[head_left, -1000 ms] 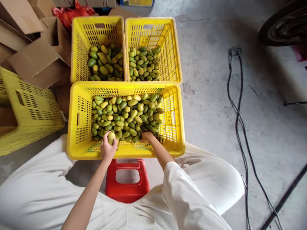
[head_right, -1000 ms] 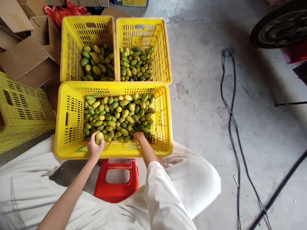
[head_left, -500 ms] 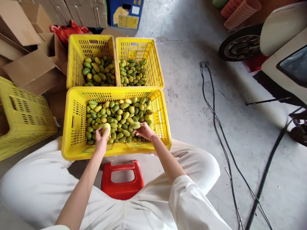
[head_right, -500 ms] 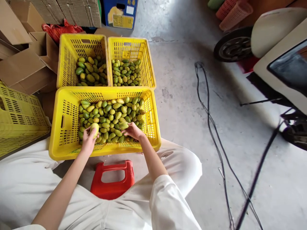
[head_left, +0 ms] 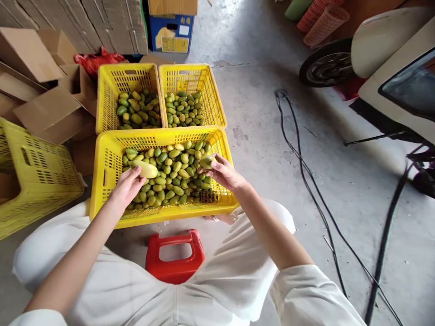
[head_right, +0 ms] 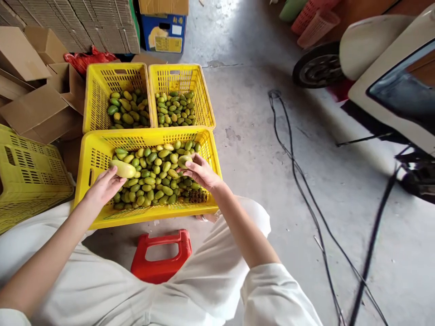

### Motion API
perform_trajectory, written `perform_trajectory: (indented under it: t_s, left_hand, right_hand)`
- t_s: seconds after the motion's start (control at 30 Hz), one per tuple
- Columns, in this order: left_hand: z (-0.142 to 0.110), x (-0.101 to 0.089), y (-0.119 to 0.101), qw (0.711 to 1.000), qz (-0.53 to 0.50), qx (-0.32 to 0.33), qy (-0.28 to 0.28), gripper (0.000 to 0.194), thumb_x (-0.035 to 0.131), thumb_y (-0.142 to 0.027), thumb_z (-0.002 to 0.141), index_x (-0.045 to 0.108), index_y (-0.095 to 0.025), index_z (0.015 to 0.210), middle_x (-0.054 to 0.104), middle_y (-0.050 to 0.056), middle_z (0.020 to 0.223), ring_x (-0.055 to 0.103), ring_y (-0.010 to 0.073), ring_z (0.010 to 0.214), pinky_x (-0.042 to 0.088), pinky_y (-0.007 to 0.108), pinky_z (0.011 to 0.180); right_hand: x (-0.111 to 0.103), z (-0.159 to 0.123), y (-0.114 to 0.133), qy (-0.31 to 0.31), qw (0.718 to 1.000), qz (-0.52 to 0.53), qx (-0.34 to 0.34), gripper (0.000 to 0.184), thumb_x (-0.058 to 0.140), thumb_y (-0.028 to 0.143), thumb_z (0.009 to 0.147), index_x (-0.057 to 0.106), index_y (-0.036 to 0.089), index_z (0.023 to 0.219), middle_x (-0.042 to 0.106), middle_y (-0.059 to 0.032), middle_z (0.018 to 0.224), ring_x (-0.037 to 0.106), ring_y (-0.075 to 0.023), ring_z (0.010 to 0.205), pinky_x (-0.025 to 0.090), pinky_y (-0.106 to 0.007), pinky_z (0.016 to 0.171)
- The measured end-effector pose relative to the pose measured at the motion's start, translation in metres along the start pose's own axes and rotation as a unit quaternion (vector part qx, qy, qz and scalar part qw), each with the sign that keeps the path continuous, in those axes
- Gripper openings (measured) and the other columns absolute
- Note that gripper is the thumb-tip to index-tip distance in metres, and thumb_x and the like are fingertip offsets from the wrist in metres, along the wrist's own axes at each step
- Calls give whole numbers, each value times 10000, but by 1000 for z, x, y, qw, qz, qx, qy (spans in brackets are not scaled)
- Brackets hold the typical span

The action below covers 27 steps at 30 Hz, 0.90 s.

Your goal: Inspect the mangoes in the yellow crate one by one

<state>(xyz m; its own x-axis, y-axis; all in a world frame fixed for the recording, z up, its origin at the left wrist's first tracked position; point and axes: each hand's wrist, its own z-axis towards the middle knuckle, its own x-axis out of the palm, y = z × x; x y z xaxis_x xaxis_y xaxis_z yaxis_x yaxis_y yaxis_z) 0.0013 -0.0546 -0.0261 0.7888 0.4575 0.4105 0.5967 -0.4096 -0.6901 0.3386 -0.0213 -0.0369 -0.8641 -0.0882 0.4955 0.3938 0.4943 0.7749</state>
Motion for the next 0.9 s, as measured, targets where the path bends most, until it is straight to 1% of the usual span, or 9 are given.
perform_trajectory:
  t_s: [0.07,0.13,0.23,0.33,0.47,0.63,0.73,0.83,0.9]
  left_hand:
    - [-1,3,4,1000,-24,-16,-2,394,1046,-375,784,763,-192,986,768,39,947,724,156,850,573,218,662]
    - [-5,8,8,999,-32,-32,13,400,975,-432,882,781,-194,1139,801,70,1088,777,206,992,650,280,778]
    - [-8,13,9,997,-32,-53,44,359,888,-421,973,780,-216,1248,811,55,1131,803,219,1013,694,348,869]
    - [-7,15,7,997,-25,-61,46,306,813,-423,1031,789,-181,1217,816,73,1096,786,181,877,673,285,751]
    - [-2,17,4,997,-27,-60,33,300,736,-406,1062,787,-129,1166,820,135,1108,735,164,780,601,247,621]
    - [-6,24,-2,995,-52,-82,23,260,614,-204,1003,780,-141,1192,817,125,1055,758,209,824,628,284,675]
    - [-6,26,-2,996,-53,-66,11,222,680,-149,955,778,-150,1155,814,112,1072,776,209,895,655,287,796]
    - [-3,24,1,998,-47,-39,-10,148,795,-176,946,767,-161,1091,809,101,1090,767,181,922,637,246,834]
    - [0,22,3,998,-51,-18,-22,188,862,-214,930,758,-186,1084,798,70,1054,757,169,939,625,228,836]
  right_hand:
    - [4,1,-10,-6,1000,16,3,582,1097,508,655,664,261,956,796,-13,949,837,-218,984,696,-250,757]
    - [9,5,-19,-9,999,39,9,570,1090,510,676,669,267,973,794,-7,937,830,-210,969,707,-278,818]
    - [17,10,-24,-4,998,64,5,505,1069,394,711,727,264,1059,833,-21,1061,829,-207,1042,700,-304,955]
    - [21,10,-20,5,997,78,-12,560,994,230,714,778,293,1226,854,-10,1229,815,-200,1145,661,-328,1081]
    - [20,10,-19,6,997,82,-15,662,883,108,669,788,344,1280,855,27,1267,797,-221,1214,634,-392,1146]
    - [18,16,-25,7,995,99,13,570,869,205,718,788,305,1273,843,-16,1240,775,-241,1252,639,-375,1112]
    - [20,16,-25,3,995,102,20,481,897,261,748,802,289,1218,826,-26,1167,774,-242,1228,654,-342,1042]
    - [22,14,-24,-8,995,103,16,534,988,288,714,806,300,1216,811,8,1078,793,-207,1108,661,-289,939]
    - [23,13,-24,-8,995,101,12,572,1047,336,684,799,307,1199,809,25,1036,791,-176,993,656,-257,837]
